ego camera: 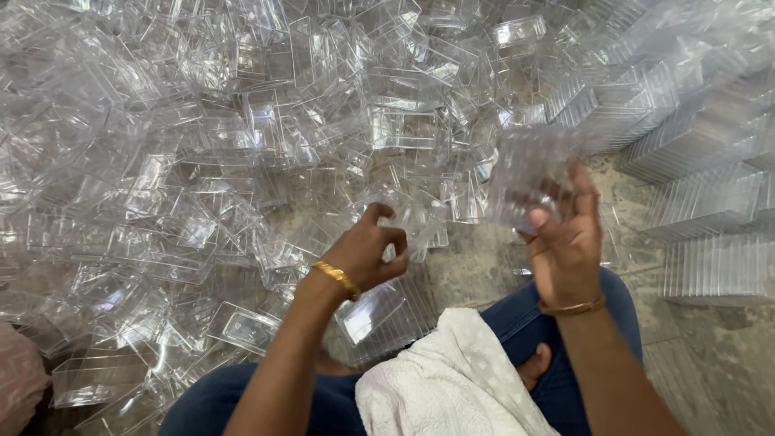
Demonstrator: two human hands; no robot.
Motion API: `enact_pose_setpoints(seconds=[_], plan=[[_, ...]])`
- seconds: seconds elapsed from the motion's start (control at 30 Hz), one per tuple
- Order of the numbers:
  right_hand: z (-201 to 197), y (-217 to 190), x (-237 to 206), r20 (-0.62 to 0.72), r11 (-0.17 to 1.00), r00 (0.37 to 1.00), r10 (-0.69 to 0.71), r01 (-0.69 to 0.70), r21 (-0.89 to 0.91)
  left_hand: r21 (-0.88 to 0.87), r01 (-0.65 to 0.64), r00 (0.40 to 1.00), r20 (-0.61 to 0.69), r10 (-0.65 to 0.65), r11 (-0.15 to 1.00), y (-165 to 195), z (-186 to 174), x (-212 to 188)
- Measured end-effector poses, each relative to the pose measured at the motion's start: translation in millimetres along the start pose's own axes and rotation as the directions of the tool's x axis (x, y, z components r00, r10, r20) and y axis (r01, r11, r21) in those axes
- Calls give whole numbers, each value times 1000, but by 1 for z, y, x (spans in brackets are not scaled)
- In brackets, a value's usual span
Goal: The person sits on the floor and repeatedly picks up clear plastic containers from a large pile, aligns them, and stacks them into neat piles. The person continues this process throughout the clip, building multiple stacks of containers.
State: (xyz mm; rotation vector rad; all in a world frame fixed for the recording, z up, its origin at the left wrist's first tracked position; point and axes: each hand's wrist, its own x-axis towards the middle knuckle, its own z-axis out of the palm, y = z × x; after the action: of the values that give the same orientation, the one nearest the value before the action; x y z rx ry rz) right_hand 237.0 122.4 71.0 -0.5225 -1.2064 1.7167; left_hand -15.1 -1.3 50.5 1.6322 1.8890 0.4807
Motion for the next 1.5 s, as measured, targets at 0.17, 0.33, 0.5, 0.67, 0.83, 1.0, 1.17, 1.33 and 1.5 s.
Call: enact_pose_setpoints(seconds=[0.17, 0.33, 0.5, 0.67, 0.83, 1.0, 1.17, 1.33, 1.5], plan=[[4, -8, 4, 296, 968, 954, 44, 33, -251, -428, -167, 983, -3, 183, 888, 22, -38, -24], [13, 0, -12, 350, 846, 894, 280, -57, -530, -640, -182, 980, -184, 81, 747, 32, -38, -27], [15, 19, -25, 241, 769, 877, 415, -197, -608, -526, -333, 936, -282, 209, 782, 29, 3, -13], [-9, 33, -29, -15, 770, 835, 550, -514, -378, -361, -151, 945, -325, 28, 920, 0, 20, 38], [-45, 33, -23, -269, 845, 819, 507, -534, -32, 212, -120, 776, -589, 225, 970, -25, 28, 110], [-65, 31, -18, -334, 898, 852, 404, -439, -33, 146, 191, 854, -512, -91, 971, -28, 49, 115], [-62, 21, -11, -333, 950, 895, 297, -312, 7, 3, 27, 877, -480, -22, 1000, -38, 24, 56], [-26, 9, 3, -250, 979, 949, 193, -204, -18, -531, -203, 939, -345, 9, 822, -25, 2, 2], [23, 27, 11, -218, 938, 919, 328, -345, -43, -965, 18, 982, -32, -186, 260, -5, 20, 12]])
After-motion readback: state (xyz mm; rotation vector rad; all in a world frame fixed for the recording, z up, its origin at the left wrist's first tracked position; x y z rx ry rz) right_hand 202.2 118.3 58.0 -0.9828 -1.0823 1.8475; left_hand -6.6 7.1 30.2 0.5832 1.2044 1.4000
